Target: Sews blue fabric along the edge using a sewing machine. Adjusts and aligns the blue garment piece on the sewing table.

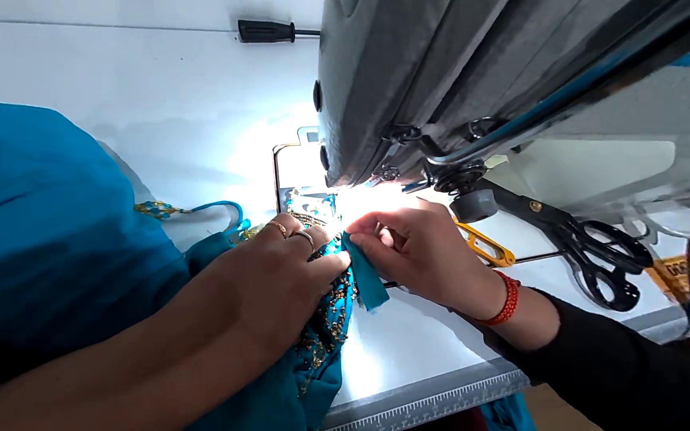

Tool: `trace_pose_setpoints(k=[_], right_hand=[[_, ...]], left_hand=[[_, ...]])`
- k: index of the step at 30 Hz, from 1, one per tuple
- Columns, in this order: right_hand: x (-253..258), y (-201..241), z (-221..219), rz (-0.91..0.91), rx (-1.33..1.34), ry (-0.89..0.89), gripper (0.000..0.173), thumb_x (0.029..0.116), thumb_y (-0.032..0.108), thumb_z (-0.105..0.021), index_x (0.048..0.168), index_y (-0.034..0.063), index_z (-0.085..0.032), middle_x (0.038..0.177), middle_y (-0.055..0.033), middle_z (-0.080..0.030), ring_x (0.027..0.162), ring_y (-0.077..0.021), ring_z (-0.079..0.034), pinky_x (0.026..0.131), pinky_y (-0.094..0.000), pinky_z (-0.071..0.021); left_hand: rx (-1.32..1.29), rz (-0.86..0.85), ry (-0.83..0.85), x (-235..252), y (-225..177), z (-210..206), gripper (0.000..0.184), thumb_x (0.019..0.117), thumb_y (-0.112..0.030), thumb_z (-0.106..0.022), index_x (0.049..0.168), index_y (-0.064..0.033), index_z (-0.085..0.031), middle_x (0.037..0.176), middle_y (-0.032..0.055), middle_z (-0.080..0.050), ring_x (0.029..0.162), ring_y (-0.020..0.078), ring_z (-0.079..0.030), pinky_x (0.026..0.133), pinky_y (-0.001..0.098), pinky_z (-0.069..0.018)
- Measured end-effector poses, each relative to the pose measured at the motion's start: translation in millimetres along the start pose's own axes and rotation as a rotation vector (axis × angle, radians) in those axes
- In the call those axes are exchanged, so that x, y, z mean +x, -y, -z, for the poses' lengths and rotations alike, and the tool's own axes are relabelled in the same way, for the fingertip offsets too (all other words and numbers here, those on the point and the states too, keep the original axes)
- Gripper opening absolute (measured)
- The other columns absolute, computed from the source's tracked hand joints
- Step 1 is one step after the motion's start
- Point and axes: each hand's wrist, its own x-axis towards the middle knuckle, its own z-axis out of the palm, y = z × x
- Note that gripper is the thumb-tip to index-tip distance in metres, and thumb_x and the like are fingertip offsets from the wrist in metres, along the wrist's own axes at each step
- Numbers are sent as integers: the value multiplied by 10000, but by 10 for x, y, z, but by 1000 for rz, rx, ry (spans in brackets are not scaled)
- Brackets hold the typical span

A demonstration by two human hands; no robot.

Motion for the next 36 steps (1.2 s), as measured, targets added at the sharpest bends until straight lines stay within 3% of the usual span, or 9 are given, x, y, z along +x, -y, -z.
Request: trace_pose_setpoints(k=[3,7,10,15,19,22,26,33,36], right_hand=[[-8,-24,-4,45,-76,13,191,955,164,-585,971,96,-763,664,38,-595,527,-22,-484,485,-179,-404],[-15,-40,26,100,-154,34,226,952,192,-561,973,107,-769,732,-1,-596,583,-80,-509,522,-232,-427],[-30,-49,54,122,-177,50,249,942,243,-578,1012,123,-785,804,-28,-650,620,-95,-543,544,-247,-447],[-63,-83,103,141,-215,118,314,951,353,-579,1101,169,-783,1087,-64,-705,1016,-165,-660,814,-281,-540],[-70,-138,153,235,-144,94,274,974,296,-600,1084,131,-790,1156,-56,-724,933,-107,-661,801,-240,-540],[-87,-156,173,277,-139,83,270,973,278,-585,1065,148,-803,1117,-27,-752,995,-125,-666,860,-268,-515],[-84,-159,166,296,-200,139,336,984,340,-553,1155,168,-786,1176,-30,-752,1035,-159,-686,872,-318,-534],[-62,-152,138,254,-279,149,366,1007,344,-508,1196,170,-769,1202,-38,-743,1053,-205,-684,859,-380,-532],[-65,-180,131,228,-299,148,389,1021,351,-471,1214,191,-768,1184,-40,-745,1025,-227,-670,829,-401,-513]], left_hand=[[3,3,-12,7,-3,2,393,1000,-319,-447,1169,-177,-772,1158,68,-734,1059,309,-678,847,406,-560],[16,30,-25,16,-28,26,395,972,-332,-492,1214,-105,-708,977,50,-714,1001,313,-673,805,387,-562],[12,15,-37,12,-14,-9,418,989,-322,-464,1244,-127,-732,1089,45,-740,1049,294,-676,868,383,-550],[22,4,-12,6,2,-20,392,985,-310,-476,1205,-144,-754,1189,55,-731,1110,290,-671,909,387,-552],[37,-4,-2,10,-1,-20,398,984,-307,-474,1214,-144,-754,1201,62,-729,1111,293,-672,910,390,-549],[37,-5,1,-3,4,-29,388,984,-297,-485,1226,-136,-743,1209,76,-720,1094,305,-672,882,401,-558],[35,0,6,6,3,-22,395,983,-298,-484,1235,-128,-736,1234,83,-714,1123,312,-669,895,408,-561],[1,30,-9,59,48,-46,401,970,-298,-490,1238,-139,-741,1183,81,-726,1143,311,-666,933,400,-548],[-26,55,4,101,62,-19,384,950,-293,-526,1224,-140,-748,1186,88,-713,1116,313,-664,886,401,-562]])
